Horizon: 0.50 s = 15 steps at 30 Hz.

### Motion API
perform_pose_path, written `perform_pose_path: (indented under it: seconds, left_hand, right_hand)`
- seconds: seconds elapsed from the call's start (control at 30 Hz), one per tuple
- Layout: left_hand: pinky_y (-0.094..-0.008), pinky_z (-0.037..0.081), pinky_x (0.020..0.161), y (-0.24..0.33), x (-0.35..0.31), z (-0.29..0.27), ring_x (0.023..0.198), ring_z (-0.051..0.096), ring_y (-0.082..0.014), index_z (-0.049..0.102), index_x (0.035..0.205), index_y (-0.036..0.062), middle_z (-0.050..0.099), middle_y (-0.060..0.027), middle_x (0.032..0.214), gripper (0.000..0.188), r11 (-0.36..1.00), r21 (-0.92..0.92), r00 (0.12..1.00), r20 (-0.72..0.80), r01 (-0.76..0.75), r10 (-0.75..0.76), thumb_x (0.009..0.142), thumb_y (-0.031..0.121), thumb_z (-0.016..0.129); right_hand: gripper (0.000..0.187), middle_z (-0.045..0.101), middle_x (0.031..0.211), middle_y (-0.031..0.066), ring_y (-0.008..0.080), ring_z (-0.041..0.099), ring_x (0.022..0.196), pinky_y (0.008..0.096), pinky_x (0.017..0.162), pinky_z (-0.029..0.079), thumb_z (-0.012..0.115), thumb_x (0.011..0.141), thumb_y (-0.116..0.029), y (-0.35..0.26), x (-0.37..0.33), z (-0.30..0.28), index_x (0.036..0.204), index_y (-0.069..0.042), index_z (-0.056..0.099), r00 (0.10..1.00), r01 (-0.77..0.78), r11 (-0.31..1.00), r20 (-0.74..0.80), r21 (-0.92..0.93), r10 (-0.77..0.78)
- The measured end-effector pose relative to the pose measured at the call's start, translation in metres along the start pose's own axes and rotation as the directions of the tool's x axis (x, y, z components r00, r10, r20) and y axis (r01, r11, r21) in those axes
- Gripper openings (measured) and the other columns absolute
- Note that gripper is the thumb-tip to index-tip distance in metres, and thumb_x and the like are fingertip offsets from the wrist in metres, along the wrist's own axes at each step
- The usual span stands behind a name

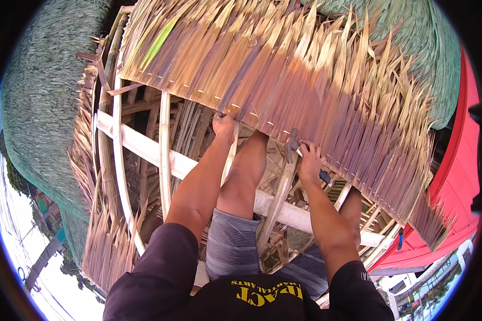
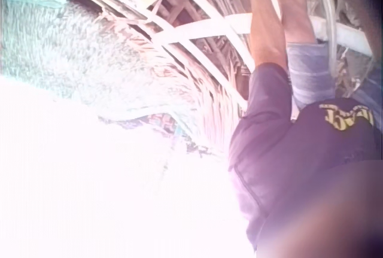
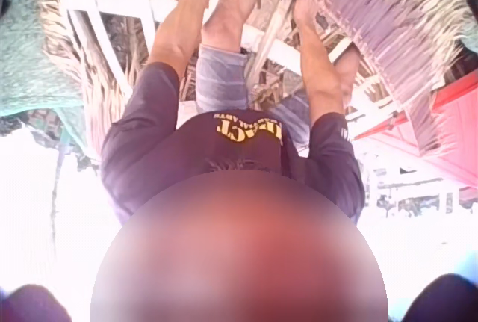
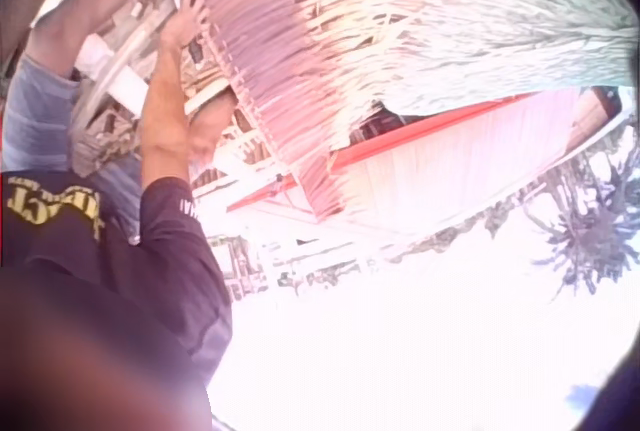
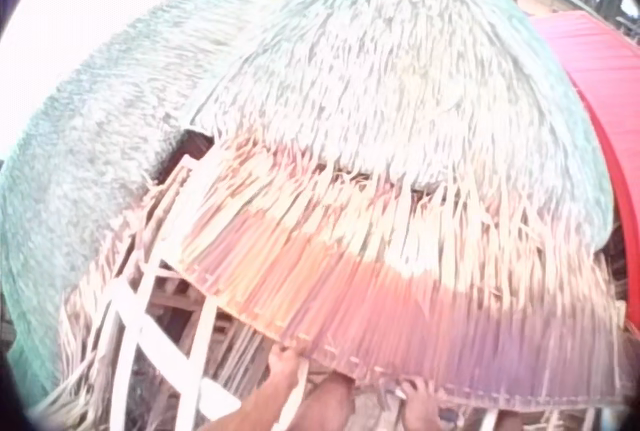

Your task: The person installs thatched roof tiles on a wooden roof frame. They repeatedly place a tile, position a nail, and hammer it into the frame, then repeat the process along the roofline.

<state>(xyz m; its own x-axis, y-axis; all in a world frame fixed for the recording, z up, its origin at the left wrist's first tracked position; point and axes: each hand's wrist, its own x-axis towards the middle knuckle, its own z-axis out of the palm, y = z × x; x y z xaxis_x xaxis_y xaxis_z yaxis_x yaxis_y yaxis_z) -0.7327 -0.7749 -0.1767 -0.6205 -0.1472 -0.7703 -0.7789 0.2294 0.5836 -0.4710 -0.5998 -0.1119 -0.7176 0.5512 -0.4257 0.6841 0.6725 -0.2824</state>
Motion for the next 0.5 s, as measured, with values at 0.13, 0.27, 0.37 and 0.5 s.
perform_pose_path:
  seconds: [0.13,0.27,0.37,0.5]
  left_hand:
    - [-0.0349,0.050,0.084,0.010,-0.015,-0.008,0.092,0.063,-0.0191,0.059,0.112,0.0002,0.067,-0.0092,0.100,0.037,1.000,0.022,0.996,0.087,-0.020,0.018,0.081,0.006,0.077]
    - [-0.0310,0.049,0.069,0.010,-0.019,-0.016,0.077,0.057,-0.0139,0.056,0.103,0.0047,0.062,-0.0046,0.089,0.030,0.983,-0.060,0.972,0.154,-0.171,0.178,0.082,0.006,0.077]
    - [-0.0300,0.048,0.069,0.007,-0.013,-0.019,0.079,0.059,-0.0150,0.055,0.110,0.0062,0.064,-0.0055,0.094,0.036,1.000,0.006,0.986,0.168,0.000,-0.001,0.083,0.010,0.079]
    - [-0.0267,0.047,0.071,0.024,0.009,-0.015,0.084,0.063,-0.0185,0.051,0.120,0.0102,0.066,-0.0066,0.098,0.044,0.986,-0.052,0.984,0.094,0.158,-0.152,0.086,0.015,0.079]
  right_hand:
    - [0.054,0.054,0.135,-0.0027,0.0266,0.050,0.123,0.0520,0.102,0.035,0.065,0.078,0.004,0.000,0.001,-0.001,0.125,-0.021,0.063,1.000,0.009,1.000,0.007,-0.003,-0.009]
    - [0.054,0.054,0.134,-0.0026,0.0265,0.049,0.124,0.0526,0.103,0.034,0.065,0.077,0.004,0.000,-0.002,-0.004,0.124,-0.021,0.064,0.999,0.007,1.000,-0.054,-0.019,-0.009]
    - [0.052,0.056,0.133,-0.0024,0.0265,0.048,0.128,0.0534,0.105,0.033,0.064,0.078,0.003,-0.004,-0.003,0.000,0.124,-0.021,0.066,0.997,-0.046,0.998,-0.068,-0.039,0.043]
    - [0.049,0.057,0.131,-0.0013,0.0277,0.050,0.124,0.0535,0.104,0.035,0.062,0.080,0.003,-0.017,0.002,-0.002,0.122,-0.021,0.066,0.993,-0.117,0.993,0.030,0.018,0.117]
